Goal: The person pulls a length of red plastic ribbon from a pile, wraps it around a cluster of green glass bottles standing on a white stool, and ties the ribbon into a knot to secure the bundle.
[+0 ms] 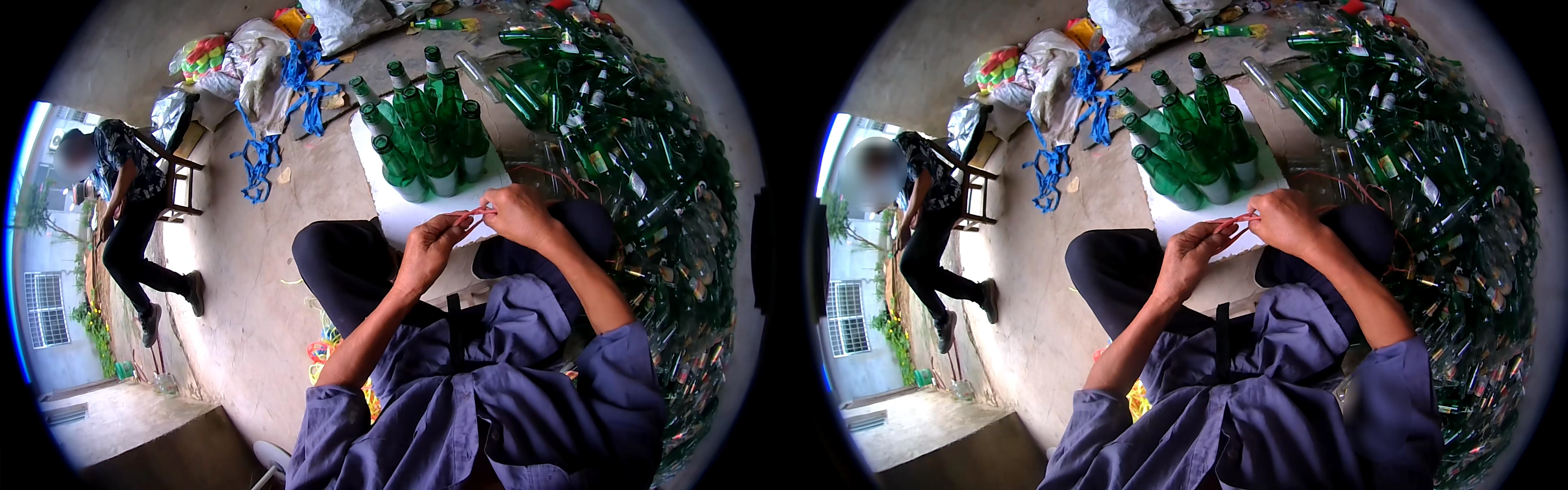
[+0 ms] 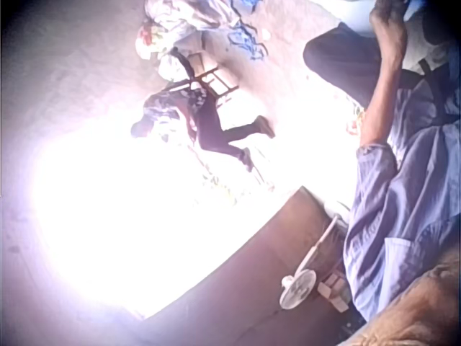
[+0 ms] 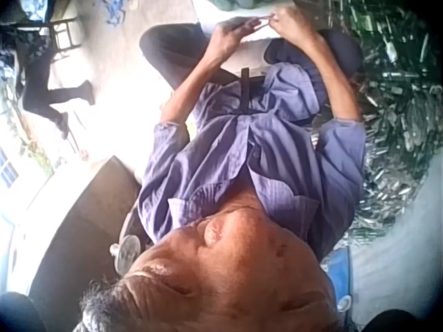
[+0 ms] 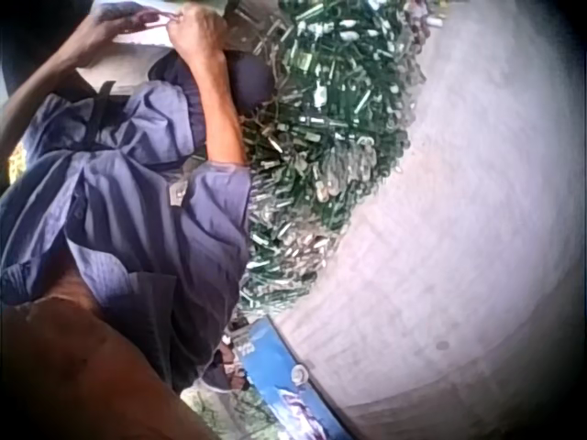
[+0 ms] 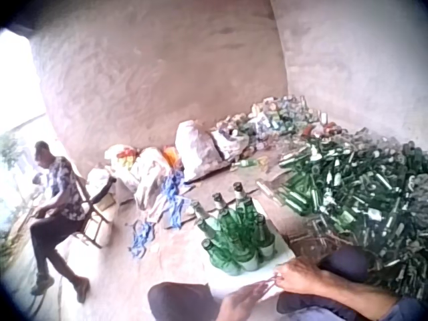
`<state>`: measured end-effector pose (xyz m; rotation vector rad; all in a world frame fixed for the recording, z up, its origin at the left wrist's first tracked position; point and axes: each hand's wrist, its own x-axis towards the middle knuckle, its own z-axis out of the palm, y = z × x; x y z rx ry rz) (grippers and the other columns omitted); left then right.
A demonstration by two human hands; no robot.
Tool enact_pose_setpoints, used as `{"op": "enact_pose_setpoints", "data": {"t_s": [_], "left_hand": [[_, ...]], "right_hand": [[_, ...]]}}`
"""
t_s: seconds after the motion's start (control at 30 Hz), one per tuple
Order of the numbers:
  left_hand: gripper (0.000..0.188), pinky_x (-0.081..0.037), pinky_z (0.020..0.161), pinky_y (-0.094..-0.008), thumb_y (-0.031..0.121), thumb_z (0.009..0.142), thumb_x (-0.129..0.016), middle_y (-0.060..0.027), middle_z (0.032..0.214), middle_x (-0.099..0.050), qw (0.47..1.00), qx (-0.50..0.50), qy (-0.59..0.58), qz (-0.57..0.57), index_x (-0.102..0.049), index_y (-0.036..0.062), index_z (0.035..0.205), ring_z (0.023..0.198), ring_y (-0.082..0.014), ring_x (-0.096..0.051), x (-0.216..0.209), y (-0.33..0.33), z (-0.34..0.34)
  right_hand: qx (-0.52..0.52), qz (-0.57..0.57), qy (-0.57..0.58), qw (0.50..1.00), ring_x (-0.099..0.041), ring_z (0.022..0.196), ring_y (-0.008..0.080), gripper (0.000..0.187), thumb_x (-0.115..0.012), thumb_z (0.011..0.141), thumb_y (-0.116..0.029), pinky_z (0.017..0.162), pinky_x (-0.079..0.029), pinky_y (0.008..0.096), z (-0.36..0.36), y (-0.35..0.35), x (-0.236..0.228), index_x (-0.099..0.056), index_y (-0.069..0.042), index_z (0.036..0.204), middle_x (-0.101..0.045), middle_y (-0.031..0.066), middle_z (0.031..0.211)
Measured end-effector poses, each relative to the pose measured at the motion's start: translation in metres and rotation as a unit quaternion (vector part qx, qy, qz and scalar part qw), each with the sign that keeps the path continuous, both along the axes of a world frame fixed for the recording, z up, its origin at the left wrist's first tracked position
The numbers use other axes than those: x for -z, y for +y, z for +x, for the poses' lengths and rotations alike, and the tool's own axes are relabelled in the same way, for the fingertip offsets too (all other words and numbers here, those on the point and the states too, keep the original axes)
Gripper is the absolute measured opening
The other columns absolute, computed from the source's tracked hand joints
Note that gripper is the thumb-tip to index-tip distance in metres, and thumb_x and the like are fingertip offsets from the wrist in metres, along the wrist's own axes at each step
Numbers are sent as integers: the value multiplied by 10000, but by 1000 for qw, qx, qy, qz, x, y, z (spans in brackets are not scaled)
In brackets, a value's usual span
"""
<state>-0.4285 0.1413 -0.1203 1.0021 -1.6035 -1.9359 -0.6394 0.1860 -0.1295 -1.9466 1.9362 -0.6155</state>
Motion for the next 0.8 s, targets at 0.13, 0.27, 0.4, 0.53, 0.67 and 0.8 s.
{"op": "enact_pose_setpoints", "data": {"t_s": [0.13, 0.27, 0.4, 0.53, 0.67, 0.8], "left_hand": [[220, -474, 774, -242, 134, 1005, -550, -95, 1096, -699, 998, -26, 46, 25, -656, -43, 1082, 967, -143, -669, -1, -1, 5], [199, -431, 565, -228, 157, 1023, -503, -128, 988, -711, 987, -82, 102, 97, -623, -2, 1013, 647, -131, -637, -14, -9, 21], [188, -352, 468, -215, 145, 1020, -479, -97, 821, -668, 975, -170, 113, 91, -612, 11, 1022, 513, -79, -466, -29, -20, 45], [202, -284, 426, -200, 163, 1014, -488, -61, 734, -633, 968, -230, 93, 39, -627, 18, 1037, 465, -68, -417, -42, -26, 82], [292, -448, 617, -201, 183, 958, -591, -96, 988, -702, 960, -257, -54, -97, -627, 5, 1186, 737, -96, -608, -55, -27, 120], [447, -411, 1048, -375, 129, 860, -664, -136, 1209, -638, 889, -188, -153, -389, -584, -2, 1279, 1163, -245, -584, -74, -29, 122]], "right_hand": [[2, -1, 66, 998, -670, 749, 385, 137, -670, 746, -142, 718, -531, 484, 5, -3, 3, -692, -36, 830, -671, 193, 746], [24, 42, 75, 996, -666, 759, 394, 168, -691, 741, -145, 727, -527, 491, -9, 5, 18, -686, -3, 831, -666, 214, 762], [-4, 39, -66, 997, -686, 713, 341, 321, -779, 747, -176, 690, -527, 430, -20, 12, 12, -704, 17, 993, -679, 217, 764], [-14, 108, -223, 969, -578, 597, 133, 273, -769, 802, -181, 579, -470, 316, -23, 15, -10, -707, 27, 967, -628, 83, 658], [-5, 125, -311, 942, -484, 603, 36, 187, -700, 890, -134, 535, -408, 247, -26, 18, -29, -697, 51, 907, -575, 3, 642], [16, 121, -340, 933, -485, 590, 33, 161, -654, 927, -97, 524, -389, 222, -22, 17, -30, -702, 54, 900, -567, -18, 653]]}}
